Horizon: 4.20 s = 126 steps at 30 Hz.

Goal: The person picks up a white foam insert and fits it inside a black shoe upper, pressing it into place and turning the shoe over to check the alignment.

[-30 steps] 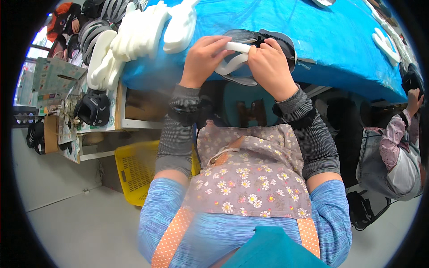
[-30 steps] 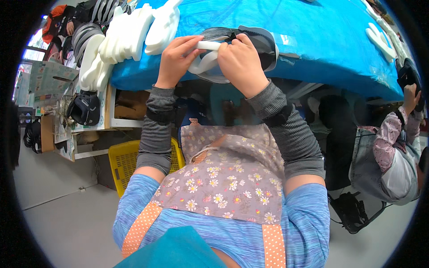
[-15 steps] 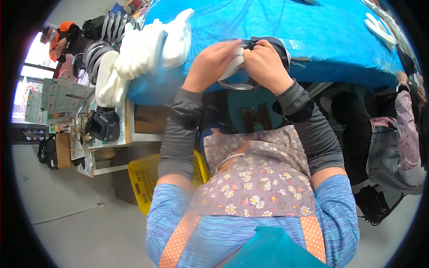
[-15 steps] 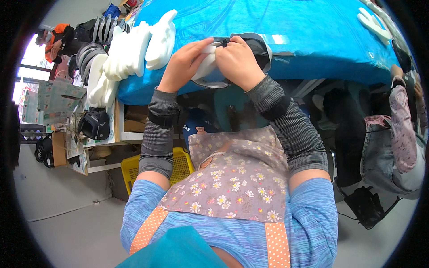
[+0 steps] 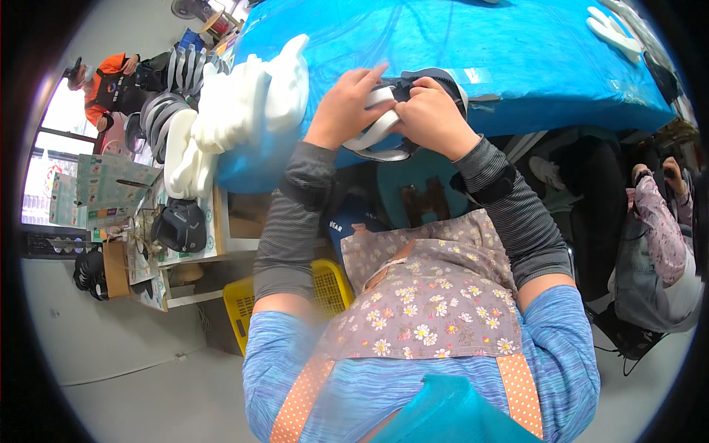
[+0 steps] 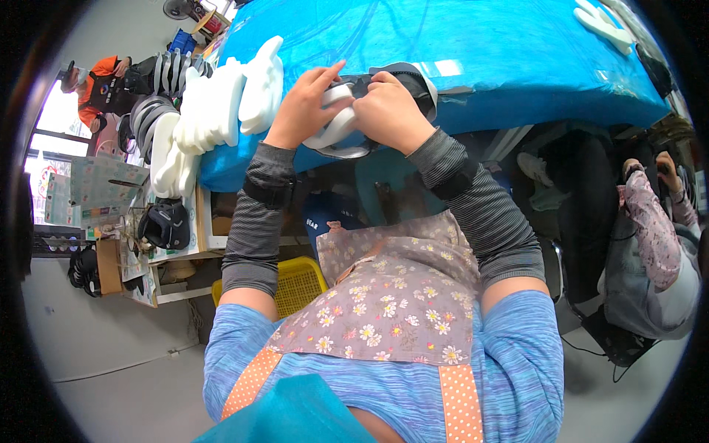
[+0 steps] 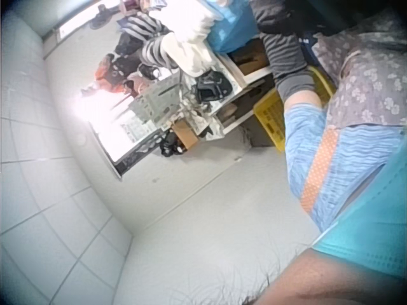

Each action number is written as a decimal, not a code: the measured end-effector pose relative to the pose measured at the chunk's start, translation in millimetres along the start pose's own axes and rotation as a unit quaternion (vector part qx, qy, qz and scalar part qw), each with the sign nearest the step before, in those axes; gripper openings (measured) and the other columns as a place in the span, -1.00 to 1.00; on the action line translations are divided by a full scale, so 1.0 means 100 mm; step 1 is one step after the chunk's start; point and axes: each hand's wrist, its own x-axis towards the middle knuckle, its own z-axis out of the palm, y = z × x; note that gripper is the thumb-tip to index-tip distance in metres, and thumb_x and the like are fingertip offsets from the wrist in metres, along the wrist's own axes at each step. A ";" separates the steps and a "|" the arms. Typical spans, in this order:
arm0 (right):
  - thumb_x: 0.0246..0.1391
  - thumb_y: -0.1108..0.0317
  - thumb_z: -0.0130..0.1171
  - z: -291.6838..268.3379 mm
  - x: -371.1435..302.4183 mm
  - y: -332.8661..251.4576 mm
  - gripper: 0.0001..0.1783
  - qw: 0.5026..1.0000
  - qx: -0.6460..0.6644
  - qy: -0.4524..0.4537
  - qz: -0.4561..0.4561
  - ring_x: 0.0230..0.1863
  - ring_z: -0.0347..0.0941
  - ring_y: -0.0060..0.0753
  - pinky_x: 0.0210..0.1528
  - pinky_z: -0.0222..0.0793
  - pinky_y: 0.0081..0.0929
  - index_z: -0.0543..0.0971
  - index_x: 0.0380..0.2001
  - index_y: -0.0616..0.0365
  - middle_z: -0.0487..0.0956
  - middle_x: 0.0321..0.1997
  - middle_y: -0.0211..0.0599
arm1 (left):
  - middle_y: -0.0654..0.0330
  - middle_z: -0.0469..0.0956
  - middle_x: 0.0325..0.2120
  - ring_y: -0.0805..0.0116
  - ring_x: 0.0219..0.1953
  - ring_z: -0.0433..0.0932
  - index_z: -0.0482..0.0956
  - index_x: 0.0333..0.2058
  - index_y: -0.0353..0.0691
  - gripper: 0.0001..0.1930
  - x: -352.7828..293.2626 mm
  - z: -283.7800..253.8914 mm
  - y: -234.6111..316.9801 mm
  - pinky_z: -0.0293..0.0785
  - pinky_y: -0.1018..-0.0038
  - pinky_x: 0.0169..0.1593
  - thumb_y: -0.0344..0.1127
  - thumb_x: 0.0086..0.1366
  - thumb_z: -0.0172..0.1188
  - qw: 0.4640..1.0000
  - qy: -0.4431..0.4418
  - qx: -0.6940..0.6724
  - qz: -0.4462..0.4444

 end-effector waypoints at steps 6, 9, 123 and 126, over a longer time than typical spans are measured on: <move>-0.17 0.18 0.33 -0.04 0.04 0.02 -0.79 0.999 0.026 0.028 -0.007 -0.35 0.57 -0.28 0.10 0.33 -0.32 0.66 -0.54 0.08 0.59 -0.59 -0.28 | 0.05 0.60 -0.21 0.06 -0.11 0.52 0.64 -0.14 -0.22 -0.68 0.09 -0.01 -0.08 0.48 0.31 -0.03 -0.27 0.13 0.32 0.992 -0.094 0.080 -0.034; -0.19 0.23 0.32 -0.05 0.09 0.01 -0.85 0.999 0.026 0.037 0.002 -0.33 0.60 -0.27 0.09 0.34 -0.31 0.66 -0.58 0.06 0.61 -0.58 -0.26 | 0.02 0.59 -0.10 0.02 -0.04 0.52 0.62 -0.09 -0.24 -0.66 0.12 -0.07 -0.10 0.46 0.29 0.01 -0.26 0.15 0.29 0.981 -0.152 0.051 -0.110; -0.16 0.45 0.11 0.31 0.29 0.29 -0.82 0.990 0.132 0.037 0.046 -0.37 0.56 -0.22 0.05 0.33 -0.32 0.71 -0.55 0.05 0.63 -0.53 -0.24 | 0.19 0.58 -0.38 0.12 -0.31 0.58 0.57 -0.23 -0.18 -0.70 -0.35 -0.04 0.36 0.50 0.30 -0.27 -0.33 0.04 0.38 0.989 -0.140 -0.009 0.052; -0.15 0.45 0.11 0.36 0.26 0.28 -0.82 0.989 0.120 0.067 0.058 -0.38 0.56 -0.21 0.03 0.35 -0.32 0.71 -0.56 0.04 0.63 -0.53 -0.23 | 0.20 0.60 -0.34 0.14 -0.27 0.58 0.59 -0.25 -0.16 -0.74 -0.39 -0.01 0.36 0.51 0.32 -0.24 -0.32 0.05 0.37 0.986 -0.164 -0.007 0.032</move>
